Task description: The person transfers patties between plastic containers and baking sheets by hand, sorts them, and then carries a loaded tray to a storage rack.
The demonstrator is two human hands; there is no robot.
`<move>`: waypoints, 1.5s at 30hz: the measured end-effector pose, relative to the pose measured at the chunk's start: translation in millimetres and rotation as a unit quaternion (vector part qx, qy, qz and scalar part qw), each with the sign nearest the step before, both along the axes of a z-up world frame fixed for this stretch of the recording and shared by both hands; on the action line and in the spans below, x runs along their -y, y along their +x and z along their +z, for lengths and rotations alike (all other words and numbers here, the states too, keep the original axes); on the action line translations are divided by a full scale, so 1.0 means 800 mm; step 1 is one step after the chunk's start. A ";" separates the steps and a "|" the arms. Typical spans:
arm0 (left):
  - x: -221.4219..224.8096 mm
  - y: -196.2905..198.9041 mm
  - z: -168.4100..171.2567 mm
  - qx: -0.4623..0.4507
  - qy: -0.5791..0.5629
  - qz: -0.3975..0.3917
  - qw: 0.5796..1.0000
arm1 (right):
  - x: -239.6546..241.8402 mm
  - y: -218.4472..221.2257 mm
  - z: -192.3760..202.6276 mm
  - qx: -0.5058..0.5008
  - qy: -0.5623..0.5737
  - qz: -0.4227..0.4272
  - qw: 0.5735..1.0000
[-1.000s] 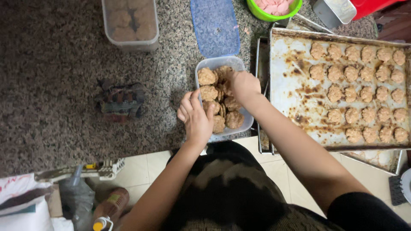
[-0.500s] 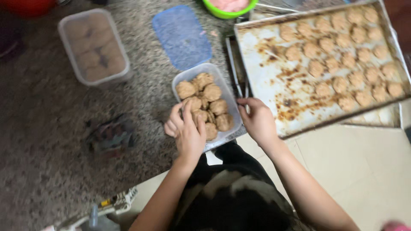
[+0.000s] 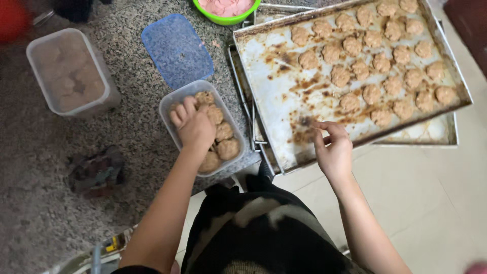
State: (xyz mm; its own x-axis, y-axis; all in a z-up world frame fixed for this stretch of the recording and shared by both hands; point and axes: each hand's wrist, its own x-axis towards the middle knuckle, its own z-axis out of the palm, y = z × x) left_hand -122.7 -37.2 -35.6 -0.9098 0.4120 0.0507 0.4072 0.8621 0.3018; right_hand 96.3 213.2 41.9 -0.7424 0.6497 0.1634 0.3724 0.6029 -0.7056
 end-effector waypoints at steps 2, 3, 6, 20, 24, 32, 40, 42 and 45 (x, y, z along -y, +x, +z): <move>0.005 0.003 -0.003 -0.017 0.006 0.008 1.000 | -0.023 -0.009 -0.005 -0.012 0.008 0.024 1.000; 0.003 0.005 -0.004 -0.003 -0.005 0.016 1.000 | -0.036 -0.012 -0.008 -0.020 0.016 0.042 0.999; -0.003 0.008 -0.002 -0.007 -0.030 0.021 0.999 | -0.083 -0.023 -0.024 -0.012 0.015 0.065 0.998; -0.100 0.141 0.091 -0.064 0.120 0.179 0.974 | -0.217 -0.220 -0.102 0.222 0.156 0.109 0.956; -0.129 0.194 0.111 -0.043 0.135 0.179 0.974 | -0.208 -0.239 -0.103 0.231 0.194 0.098 0.948; -0.163 0.216 0.128 -0.041 0.140 0.166 0.975 | -0.231 -0.235 -0.109 0.095 -0.013 0.157 0.983; -0.178 0.224 0.138 -0.042 0.152 0.197 0.968 | -0.284 -0.357 -0.143 -0.065 -0.030 0.121 0.990; -0.174 0.227 0.140 -0.041 0.150 0.217 0.964 | -0.286 -0.371 -0.141 0.088 0.039 0.079 0.992; -0.165 0.229 0.136 -0.055 0.148 0.236 0.959 | -0.283 -0.371 -0.140 0.212 0.097 0.066 0.970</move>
